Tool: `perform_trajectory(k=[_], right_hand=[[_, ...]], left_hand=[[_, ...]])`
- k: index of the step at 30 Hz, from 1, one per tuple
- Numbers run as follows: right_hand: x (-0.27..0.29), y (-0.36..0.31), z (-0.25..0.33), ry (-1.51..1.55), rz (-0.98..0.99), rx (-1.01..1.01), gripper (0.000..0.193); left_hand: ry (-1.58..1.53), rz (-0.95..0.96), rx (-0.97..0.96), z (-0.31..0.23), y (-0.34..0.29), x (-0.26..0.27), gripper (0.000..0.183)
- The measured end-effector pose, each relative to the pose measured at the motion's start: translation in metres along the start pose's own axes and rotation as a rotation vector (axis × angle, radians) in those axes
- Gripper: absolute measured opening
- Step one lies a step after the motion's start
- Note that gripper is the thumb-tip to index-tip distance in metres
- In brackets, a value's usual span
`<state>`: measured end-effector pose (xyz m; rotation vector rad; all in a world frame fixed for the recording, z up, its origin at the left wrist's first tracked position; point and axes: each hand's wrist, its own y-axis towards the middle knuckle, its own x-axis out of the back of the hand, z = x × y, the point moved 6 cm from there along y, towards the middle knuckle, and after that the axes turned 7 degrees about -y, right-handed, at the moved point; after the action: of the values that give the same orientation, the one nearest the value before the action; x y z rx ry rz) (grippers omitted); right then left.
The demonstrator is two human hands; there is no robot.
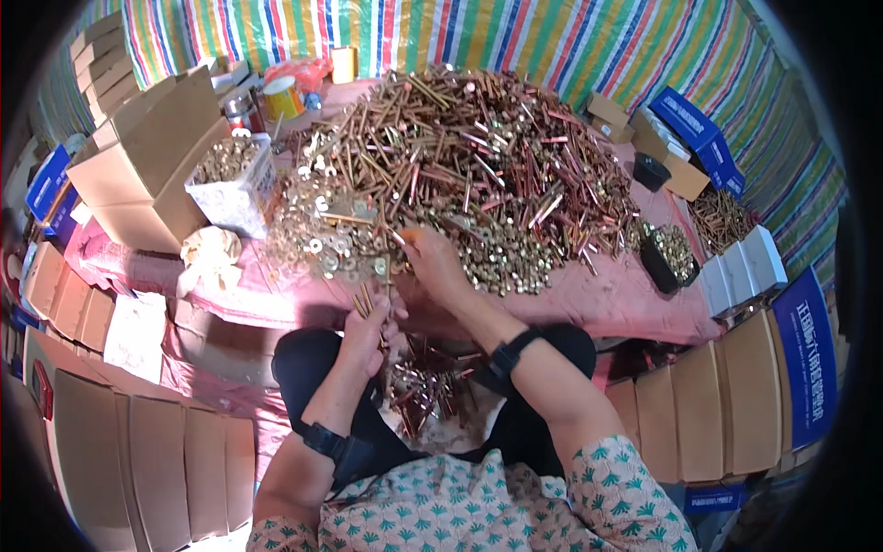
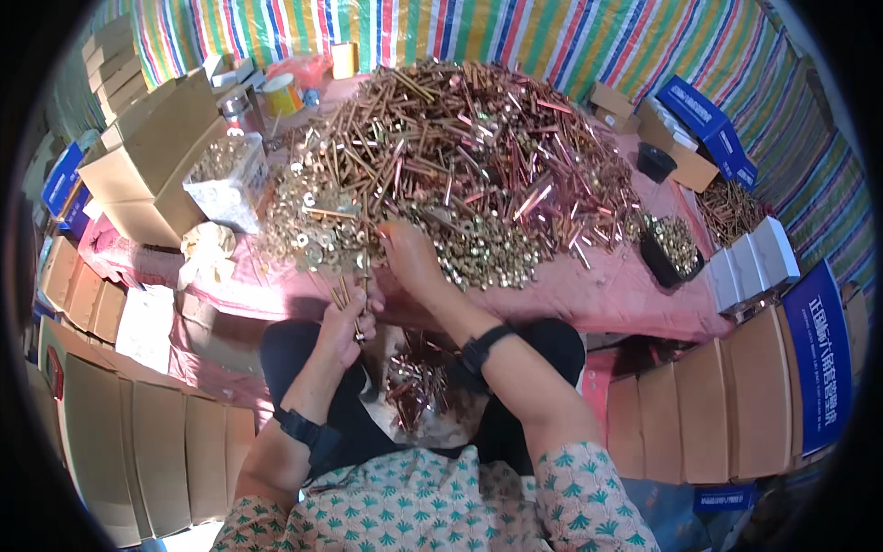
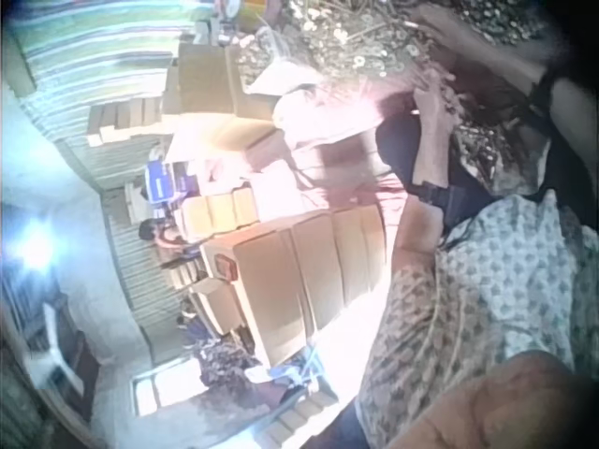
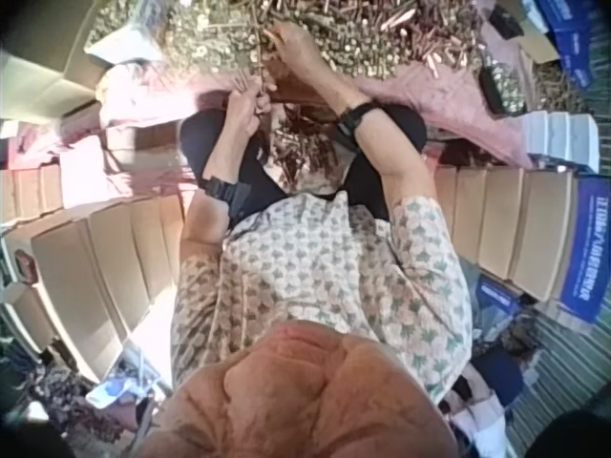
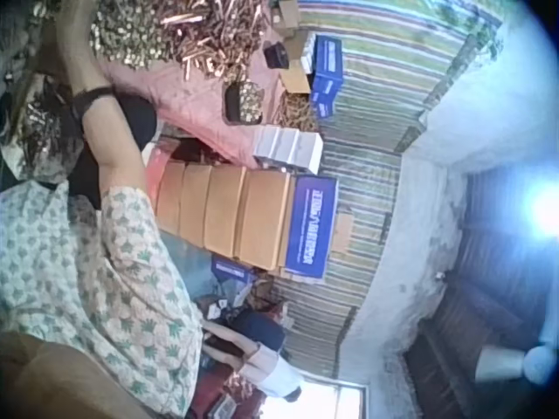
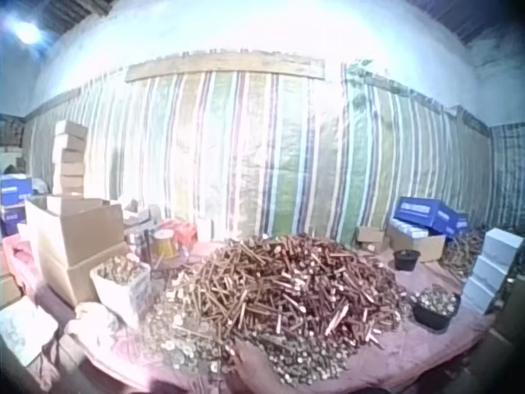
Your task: Picking and threading washers onto screws from a large pile of metal hardware.
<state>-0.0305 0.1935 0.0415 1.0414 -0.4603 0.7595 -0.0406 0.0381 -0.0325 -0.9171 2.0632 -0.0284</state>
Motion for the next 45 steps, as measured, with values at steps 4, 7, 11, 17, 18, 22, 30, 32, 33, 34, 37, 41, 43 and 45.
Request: perform_trajectory(k=[4,7,11,17,18,22,30,32,33,34,37,41,43,45], right_hand=[[-0.026,0.026,-0.004,-0.251,0.199,-0.129,0.027],[-0.024,0.031,-0.012,-0.196,0.049,-0.065,0.032],[-0.023,0.028,-0.038,0.229,0.084,-0.367,0.028],[-0.013,0.004,-0.042,1.124,0.206,-0.767,0.014],[-0.011,0.002,-0.04,1.142,0.242,-0.778,0.015],[-0.006,-0.004,-0.039,1.135,0.266,-0.763,0.016],[0.0,-0.016,-0.032,0.986,0.507,-0.743,0.018],[-0.003,-0.021,-0.028,0.964,0.539,-0.734,0.018],[-0.004,-0.021,-0.025,0.953,0.539,-0.723,0.019],[-0.006,-0.021,-0.023,0.942,0.539,-0.712,0.02],[-0.01,-0.026,-0.008,0.965,0.588,-0.734,0.021],[-0.012,-0.024,-0.003,0.954,0.614,-0.691,0.021],[-0.013,-0.025,0.004,0.835,0.661,-0.646,0.02],[-0.019,-0.027,0.004,0.842,0.691,-0.598,0.02]], left_hand=[[-0.005,-0.017,-0.079,-0.012,-0.001,0.001,0.016],[0.062,-0.038,-0.068,-0.013,0.008,0.004,0.017],[0.107,-0.068,-0.074,-0.011,0.012,0.007,0.017],[0.192,-0.114,-0.104,-0.005,0.01,0.009,0.014],[0.209,-0.105,-0.119,-0.005,0.009,0.007,0.015],[0.315,-0.088,-0.158,-0.004,0.009,0.006,0.016],[0.531,-0.088,-0.296,-0.008,0.01,0.002,0.022],[0.555,-0.071,-0.308,-0.011,0.008,-0.005,0.024],[0.471,-0.077,-0.272,-0.011,0.008,-0.006,0.025],[0.387,-0.082,-0.237,-0.011,0.007,-0.006,0.026],[0.283,-0.106,-0.193,-0.013,0.004,0.002,0.027],[0.11,-0.023,-0.191,-0.012,0.006,0.004,0.027],[0.115,-0.025,-0.222,-0.019,0.006,0.003,0.028],[0.147,-0.013,-0.175,-0.018,0.007,0.006,0.026]])
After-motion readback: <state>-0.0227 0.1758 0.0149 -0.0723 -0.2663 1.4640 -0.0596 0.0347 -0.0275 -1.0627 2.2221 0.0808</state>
